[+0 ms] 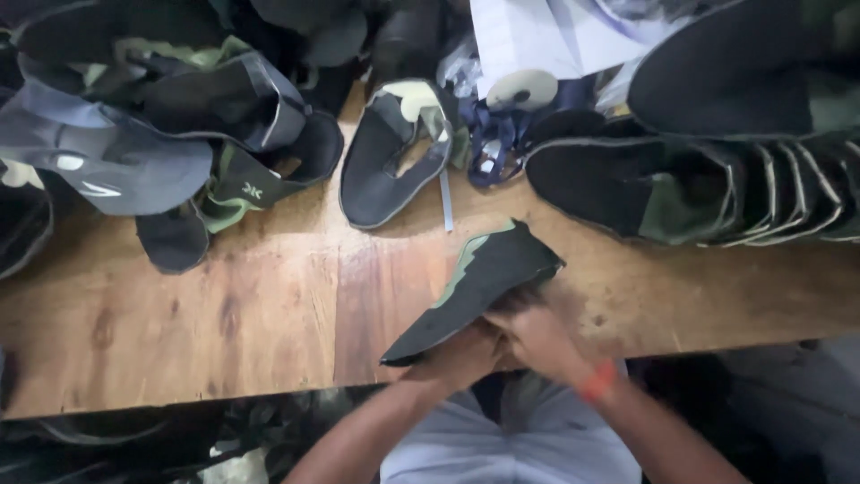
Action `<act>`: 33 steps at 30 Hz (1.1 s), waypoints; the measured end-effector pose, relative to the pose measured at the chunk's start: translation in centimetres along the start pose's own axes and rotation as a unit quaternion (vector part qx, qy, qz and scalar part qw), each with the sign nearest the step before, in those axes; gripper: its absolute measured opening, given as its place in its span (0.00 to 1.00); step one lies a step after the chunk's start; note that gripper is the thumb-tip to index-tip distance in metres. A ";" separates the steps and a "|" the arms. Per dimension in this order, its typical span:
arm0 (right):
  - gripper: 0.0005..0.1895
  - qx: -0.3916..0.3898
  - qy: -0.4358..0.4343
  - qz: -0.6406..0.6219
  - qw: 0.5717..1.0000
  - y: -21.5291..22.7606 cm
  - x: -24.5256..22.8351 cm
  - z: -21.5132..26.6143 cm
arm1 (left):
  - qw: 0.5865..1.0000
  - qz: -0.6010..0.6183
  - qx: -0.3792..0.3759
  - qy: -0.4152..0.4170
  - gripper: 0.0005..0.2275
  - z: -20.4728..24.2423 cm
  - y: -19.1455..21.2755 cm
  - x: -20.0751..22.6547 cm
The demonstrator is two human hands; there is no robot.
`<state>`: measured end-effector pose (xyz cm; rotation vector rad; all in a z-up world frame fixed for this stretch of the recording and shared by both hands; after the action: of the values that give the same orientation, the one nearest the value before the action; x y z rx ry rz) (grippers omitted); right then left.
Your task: Inspecting and preparing shoe upper components for manufacturing on a factory workbench.
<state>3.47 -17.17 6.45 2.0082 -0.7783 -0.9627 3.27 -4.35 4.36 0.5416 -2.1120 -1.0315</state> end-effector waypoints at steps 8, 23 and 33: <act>0.28 0.230 0.097 0.131 0.959 12.2 -6.5 -6.3 | 0.993 -0.069 0.067 -0.073 0.25 0.0 -1.4 0.8; 0.14 -0.246 -0.273 -0.203 0.908 4.0 -3.5 -1.4 | 0.976 0.129 -0.010 0.176 0.24 -5.1 3.7 -1.9; 0.21 0.042 -0.102 0.045 0.993 -4.1 8.8 -1.7 | 0.973 0.179 0.100 0.109 0.15 -6.6 2.7 -5.1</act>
<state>10.31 -21.10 0.60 1.9479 -1.0281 -1.1089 11.41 -2.89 7.19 0.3331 -2.0297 -0.5370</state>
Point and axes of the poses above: each hand's wrist, its own z-axis away from the middle knuckle, its own y-axis out of the back of the hand, x = y × z, the point moved 5 cm from there along -z, towards the middle knuckle, and after that the axes turned 13 degrees about x, right-handed, at the moved point
